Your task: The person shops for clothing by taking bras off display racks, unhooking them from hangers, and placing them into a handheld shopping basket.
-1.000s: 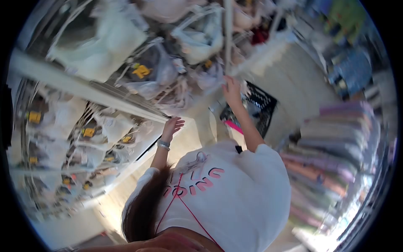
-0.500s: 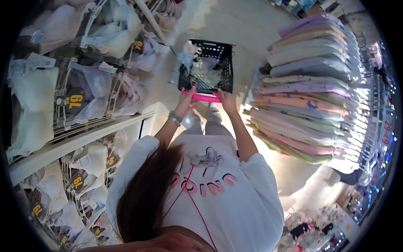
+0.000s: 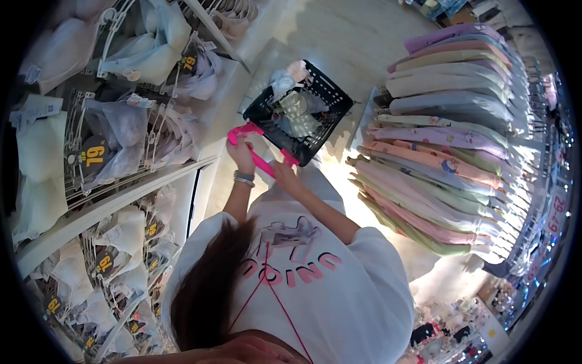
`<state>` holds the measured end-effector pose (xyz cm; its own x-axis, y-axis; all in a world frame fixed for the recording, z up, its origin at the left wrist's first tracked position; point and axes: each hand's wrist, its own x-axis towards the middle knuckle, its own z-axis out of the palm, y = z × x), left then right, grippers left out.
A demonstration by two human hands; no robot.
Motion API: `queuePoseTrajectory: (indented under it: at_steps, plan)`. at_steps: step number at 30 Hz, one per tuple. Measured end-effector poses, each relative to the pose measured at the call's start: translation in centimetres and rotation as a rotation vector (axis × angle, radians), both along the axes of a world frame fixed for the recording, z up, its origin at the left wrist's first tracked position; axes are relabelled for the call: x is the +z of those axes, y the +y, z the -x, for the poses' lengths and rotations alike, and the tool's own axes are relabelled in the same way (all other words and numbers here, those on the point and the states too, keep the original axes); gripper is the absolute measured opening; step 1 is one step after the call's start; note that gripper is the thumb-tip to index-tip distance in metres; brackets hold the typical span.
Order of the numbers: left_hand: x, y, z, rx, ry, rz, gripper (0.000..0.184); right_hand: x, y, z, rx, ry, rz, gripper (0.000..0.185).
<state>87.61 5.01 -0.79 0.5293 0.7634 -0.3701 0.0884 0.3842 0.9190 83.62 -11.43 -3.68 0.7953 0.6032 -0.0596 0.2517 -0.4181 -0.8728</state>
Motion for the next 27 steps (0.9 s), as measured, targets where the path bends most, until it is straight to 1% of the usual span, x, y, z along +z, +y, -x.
queuePoseTrajectory:
  at_steps: [1, 4, 5, 7, 9, 11, 12, 15, 17, 18, 19, 21, 22, 23, 25, 26, 27]
  plan:
    - [-0.1, 0.7, -0.1, -0.006, -0.011, -0.039, 0.018, 0.7, 0.7, -0.3, -0.046, 0.287, -0.066, 0.024]
    - [0.8, 2.3, -0.3, -0.073, 0.075, -0.151, 0.017, -2.2, 0.7, -1.2, -0.186, 0.279, -0.171, 0.024]
    - [1.3, 2.8, -0.5, -0.101, 0.133, -0.133, 0.017, -3.4, 0.1, -2.2, -0.143, 0.250, -0.093, 0.023]
    - [1.1, 3.8, -0.5, -0.148, 0.161, -0.157, 0.017, -6.6, -2.8, -4.6, -0.060, 0.192, 0.064, 0.023]
    - [2.0, 4.0, -1.1, -0.168, 0.234, -0.188, 0.018, -12.1, -6.1, -6.0, -0.030, 0.234, 0.224, 0.024]
    - [2.2, 4.1, -1.5, -0.171, 0.292, -0.233, 0.018, -18.1, -7.9, -8.1, 0.094, 0.246, 0.549, 0.023]
    - [2.5, 4.1, -1.5, -0.179, 0.309, -0.254, 0.018, -20.7, -8.4, -8.6, 0.032, 0.228, 0.645, 0.024]
    - [2.8, 4.0, -2.4, -0.178, 0.363, -0.279, 0.019, -28.0, -9.5, -11.2, 0.078, 0.204, 0.860, 0.029]
    - [3.0, 3.4, -2.8, -0.134, 0.424, -0.286, 0.020, -32.8, -10.3, -12.3, 0.074, 0.116, 0.874, 0.039]
    - [2.9, 3.3, -2.7, -0.121, 0.438, -0.273, 0.020, -33.6, -9.9, -13.4, 0.077, 0.157, 0.932, 0.043]
    - [2.8, 3.3, -2.6, -0.115, 0.450, -0.262, 0.020, -34.9, -9.6, -14.1, 0.036, 0.110, 0.928, 0.042]
    - [3.0, 3.0, -3.1, -0.087, 0.480, -0.281, 0.015, -37.3, -9.3, -15.4, 0.078, 0.143, 0.959, 0.039]
    - [2.8, 3.0, -2.9, -0.072, 0.545, -0.296, 0.013, -38.1, -9.1, -16.3, 0.152, 0.261, 1.011, 0.036]
    - [2.9, 2.7, -2.9, -0.019, 0.563, -0.261, 0.011, -38.7, -9.2, -16.9, 0.197, 0.253, 1.033, 0.036]
    - [3.0, 2.0, -3.9, 0.037, 0.551, -0.292, 0.007, -41.2, -9.2, -17.5, 0.289, 0.234, 1.069, 0.035]
    - [3.1, 1.5, -4.6, 0.122, 0.572, -0.306, 0.007, -43.0, -9.1, -17.8, 0.293, 0.292, 1.129, 0.035]
    - [2.6, 1.3, -4.8, 0.207, 0.591, -0.321, 0.006, -44.9, -9.1, -17.8, 0.294, 0.292, 1.146, 0.035]
